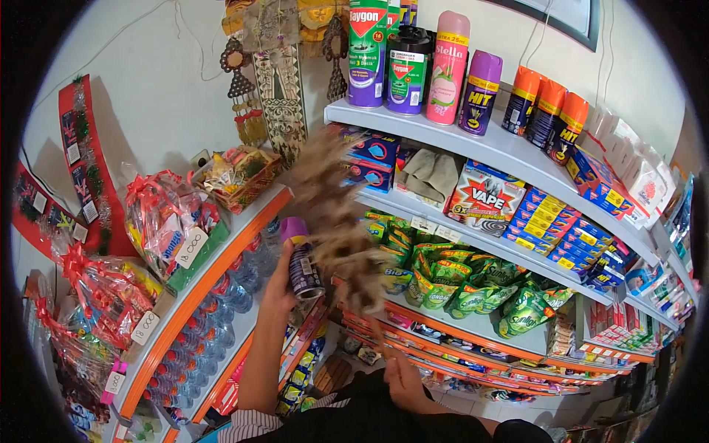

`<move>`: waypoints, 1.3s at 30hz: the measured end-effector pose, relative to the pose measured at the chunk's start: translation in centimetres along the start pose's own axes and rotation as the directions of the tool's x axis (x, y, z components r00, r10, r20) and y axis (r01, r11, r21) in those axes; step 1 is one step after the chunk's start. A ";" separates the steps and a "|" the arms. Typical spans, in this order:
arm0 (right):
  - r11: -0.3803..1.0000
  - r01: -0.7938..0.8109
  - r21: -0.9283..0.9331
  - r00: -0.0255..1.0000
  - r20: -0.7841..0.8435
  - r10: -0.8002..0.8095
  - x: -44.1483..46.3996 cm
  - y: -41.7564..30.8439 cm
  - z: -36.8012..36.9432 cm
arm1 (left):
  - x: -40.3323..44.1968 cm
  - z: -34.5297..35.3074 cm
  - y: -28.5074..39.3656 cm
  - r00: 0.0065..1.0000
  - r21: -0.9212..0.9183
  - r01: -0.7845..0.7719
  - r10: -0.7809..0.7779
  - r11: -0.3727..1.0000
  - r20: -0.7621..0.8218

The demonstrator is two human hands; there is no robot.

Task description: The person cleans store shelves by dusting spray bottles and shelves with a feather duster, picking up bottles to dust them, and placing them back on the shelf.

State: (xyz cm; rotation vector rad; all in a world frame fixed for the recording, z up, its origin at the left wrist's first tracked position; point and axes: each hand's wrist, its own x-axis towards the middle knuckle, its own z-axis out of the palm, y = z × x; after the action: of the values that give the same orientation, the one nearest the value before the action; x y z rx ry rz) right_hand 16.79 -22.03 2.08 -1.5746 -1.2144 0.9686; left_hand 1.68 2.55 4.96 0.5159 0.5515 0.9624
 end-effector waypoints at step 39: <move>0.998 0.022 -0.052 0.999 -0.025 -0.023 0.4 0.2 -0.2 | -0.6 3.4 -2.6 1.000 0.075 0.026 -0.025 0.997 -0.013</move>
State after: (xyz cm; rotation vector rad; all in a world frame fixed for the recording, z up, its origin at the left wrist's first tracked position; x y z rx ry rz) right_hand 17.16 -21.68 1.91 -1.6053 -1.2457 0.9061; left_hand 5.19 0.24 5.96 0.5697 0.6057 0.9234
